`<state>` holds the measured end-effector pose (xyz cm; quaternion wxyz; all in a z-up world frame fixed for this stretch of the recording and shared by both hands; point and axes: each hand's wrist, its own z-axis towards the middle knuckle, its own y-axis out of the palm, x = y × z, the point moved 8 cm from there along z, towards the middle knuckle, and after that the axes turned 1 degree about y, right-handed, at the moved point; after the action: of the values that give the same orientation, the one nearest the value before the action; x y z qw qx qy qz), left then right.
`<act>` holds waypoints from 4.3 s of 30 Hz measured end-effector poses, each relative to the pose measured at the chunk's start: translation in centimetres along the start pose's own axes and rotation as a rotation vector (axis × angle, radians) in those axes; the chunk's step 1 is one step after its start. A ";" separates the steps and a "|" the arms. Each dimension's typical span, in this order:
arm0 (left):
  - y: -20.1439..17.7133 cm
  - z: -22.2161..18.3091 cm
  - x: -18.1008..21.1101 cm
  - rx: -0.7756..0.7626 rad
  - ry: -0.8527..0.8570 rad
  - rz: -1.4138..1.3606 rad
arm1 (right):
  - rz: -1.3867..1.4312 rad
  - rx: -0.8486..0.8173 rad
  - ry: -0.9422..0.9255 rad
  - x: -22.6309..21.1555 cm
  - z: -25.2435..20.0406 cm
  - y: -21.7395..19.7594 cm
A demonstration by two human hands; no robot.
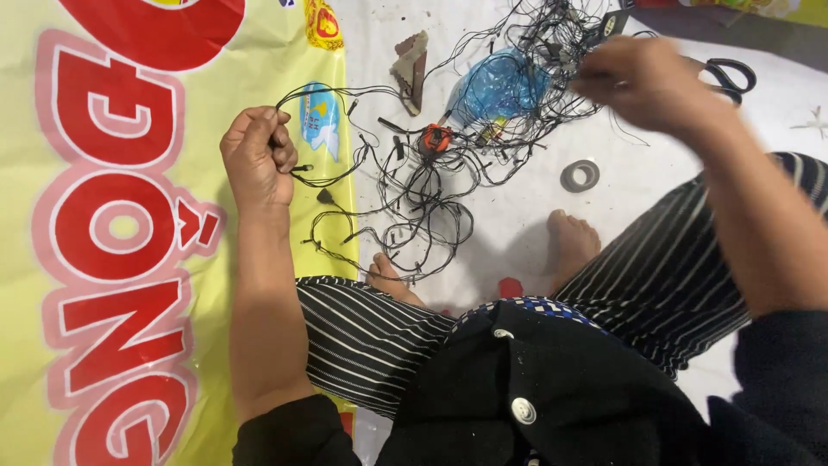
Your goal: Untangling a large mass of thin black decorative string lights on the floor.
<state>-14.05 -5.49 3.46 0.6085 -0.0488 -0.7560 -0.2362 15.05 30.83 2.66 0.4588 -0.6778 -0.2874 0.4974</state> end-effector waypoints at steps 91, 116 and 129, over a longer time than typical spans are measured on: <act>13.3 -10.2 -1.1 -0.410 0.485 0.317 | 0.952 0.391 -0.617 -18.8 -2.5 -0.3; 13.9 -10.0 -4.8 -0.516 0.387 0.260 | 0.575 0.688 -0.744 -17.9 -2.4 -1.6; 13.2 -10.1 -5.9 -0.550 0.321 0.234 | 0.537 0.702 -0.684 -17.4 -1.2 -0.5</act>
<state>1.26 3.22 3.29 0.7068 -0.2599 -0.5478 -0.3646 10.28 15.90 10.35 0.3948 -0.3339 -0.0542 0.8543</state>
